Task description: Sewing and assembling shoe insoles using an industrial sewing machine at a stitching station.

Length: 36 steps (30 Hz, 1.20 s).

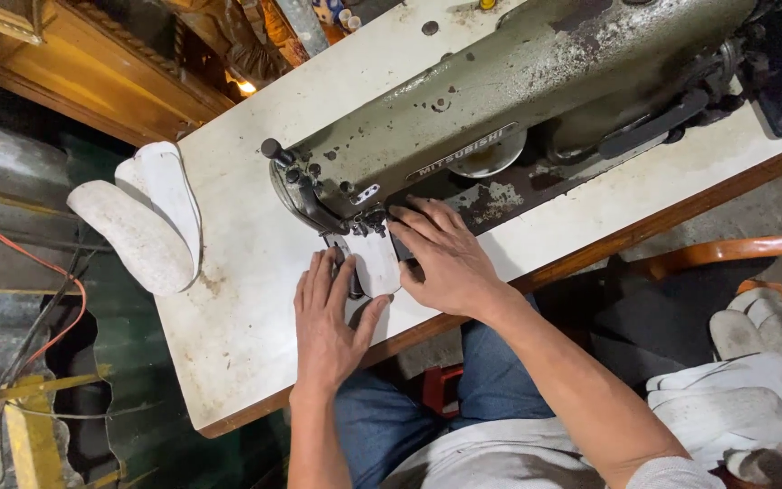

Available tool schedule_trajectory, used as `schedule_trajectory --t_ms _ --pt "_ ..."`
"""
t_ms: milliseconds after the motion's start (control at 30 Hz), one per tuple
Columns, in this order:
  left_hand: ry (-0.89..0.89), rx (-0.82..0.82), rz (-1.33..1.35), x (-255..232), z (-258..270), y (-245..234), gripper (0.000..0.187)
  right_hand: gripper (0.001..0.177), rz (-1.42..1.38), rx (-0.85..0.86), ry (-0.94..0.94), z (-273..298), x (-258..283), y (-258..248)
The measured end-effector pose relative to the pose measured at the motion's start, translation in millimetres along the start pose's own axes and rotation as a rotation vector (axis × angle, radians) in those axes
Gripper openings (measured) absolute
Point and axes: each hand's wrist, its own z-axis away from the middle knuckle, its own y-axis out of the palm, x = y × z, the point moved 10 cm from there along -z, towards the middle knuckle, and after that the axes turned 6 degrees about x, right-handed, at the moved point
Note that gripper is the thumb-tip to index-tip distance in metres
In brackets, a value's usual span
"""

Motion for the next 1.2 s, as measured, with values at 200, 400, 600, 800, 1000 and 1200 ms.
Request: schedule_trajectory --t_ms 200,400,600,800,1000,1200 --pt "-0.014 -0.019 -0.004 10 -2 7 0.066 0.052 0.008 -0.025 -0.007 -1 -3 4" --pt "0.004 -0.043 0.003 5 -1 3 0.062 0.048 -0.004 -0.124 -0.062 3 3 -3" --pt "0.113 -0.148 -0.095 0 2 4 0.054 0.032 0.037 -0.562 -0.236 36 16 -25" --pt "0.065 -0.009 -0.076 -4 3 11 0.051 0.024 0.214 -0.575 -0.305 94 22 -30" --pt "0.077 -0.035 -0.082 -2 3 10 0.053 0.056 0.362 -0.43 -0.314 179 -54 32" --pt "0.111 -0.064 -0.088 0 0 7 0.051 0.058 0.459 -0.499 0.48 314 -235 60"
